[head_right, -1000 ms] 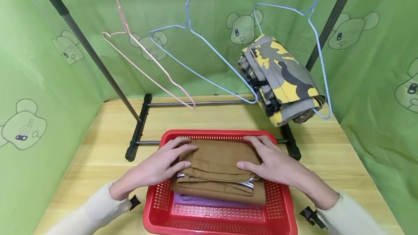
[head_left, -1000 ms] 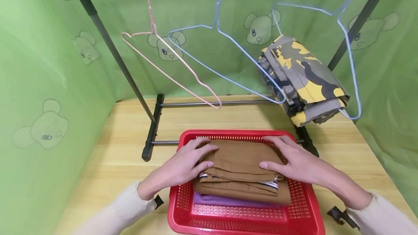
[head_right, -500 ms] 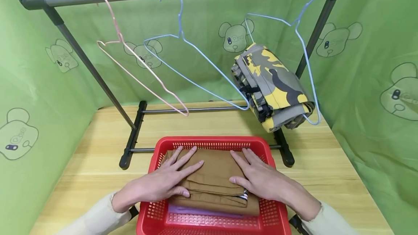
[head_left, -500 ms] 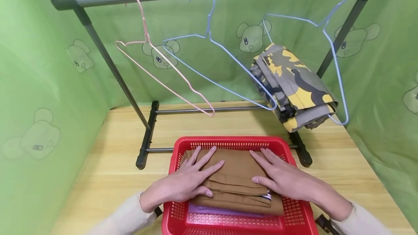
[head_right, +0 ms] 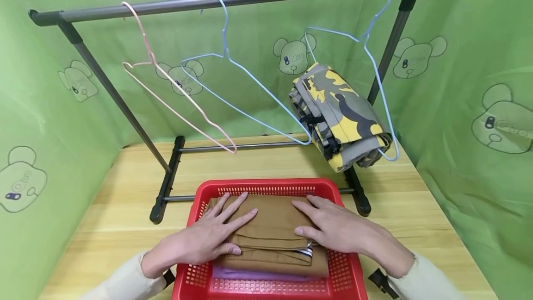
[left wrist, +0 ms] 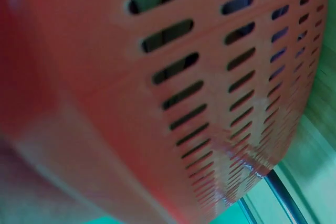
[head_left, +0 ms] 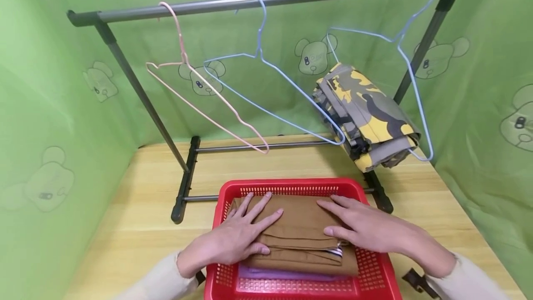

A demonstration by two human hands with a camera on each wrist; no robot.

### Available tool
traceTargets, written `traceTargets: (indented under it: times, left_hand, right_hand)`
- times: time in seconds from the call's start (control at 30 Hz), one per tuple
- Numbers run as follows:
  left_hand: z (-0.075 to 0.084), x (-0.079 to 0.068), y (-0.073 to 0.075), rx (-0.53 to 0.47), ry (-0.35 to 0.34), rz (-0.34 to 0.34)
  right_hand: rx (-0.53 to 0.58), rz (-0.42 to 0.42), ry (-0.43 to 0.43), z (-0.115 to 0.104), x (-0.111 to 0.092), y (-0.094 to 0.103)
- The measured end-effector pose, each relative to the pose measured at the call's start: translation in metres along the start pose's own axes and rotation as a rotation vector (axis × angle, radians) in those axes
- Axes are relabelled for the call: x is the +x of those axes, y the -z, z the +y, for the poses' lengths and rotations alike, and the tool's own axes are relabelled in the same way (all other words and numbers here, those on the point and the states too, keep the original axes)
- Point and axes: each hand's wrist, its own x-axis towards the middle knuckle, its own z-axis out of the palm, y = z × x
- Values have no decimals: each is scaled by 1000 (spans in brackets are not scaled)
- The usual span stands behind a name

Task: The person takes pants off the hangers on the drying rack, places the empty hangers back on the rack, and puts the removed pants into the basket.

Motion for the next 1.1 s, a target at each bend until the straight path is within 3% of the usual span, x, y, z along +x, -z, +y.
traceTargets:
  times: [0.17, 0.27, 0.47, 0.63, 0.83, 0.93, 1.0, 1.1]
  left_hand:
    - [0, -4, 2, -43, 5, 21]
    - [2, -8, 6, -43, -3, 18]
    - [4, -13, 15, 1, -41, 1]
    - [2, -15, 18, 46, -88, 43]
    - [-1, -19, 17, 77, -120, 81]
    - [-2, -21, 18, 73, -124, 75]
    - [-2, -21, 18, 65, -122, 71]
    - [-2, -21, 19, 70, -120, 74]
  right_hand:
    - [-28, 25, 89, 0, -11, 13]
    - [-52, 88, 147, -2, -21, 24]
    - [-95, 405, 235, -9, -35, 62]
    - [-96, 680, 270, -13, -36, 95]
    - [-107, 939, 212, -7, -30, 128]
    - [-83, 1048, 109, 0, -24, 145]
    - [-37, 1063, -1, 4, -20, 156]
    - [82, 973, -147, 10, -14, 173]
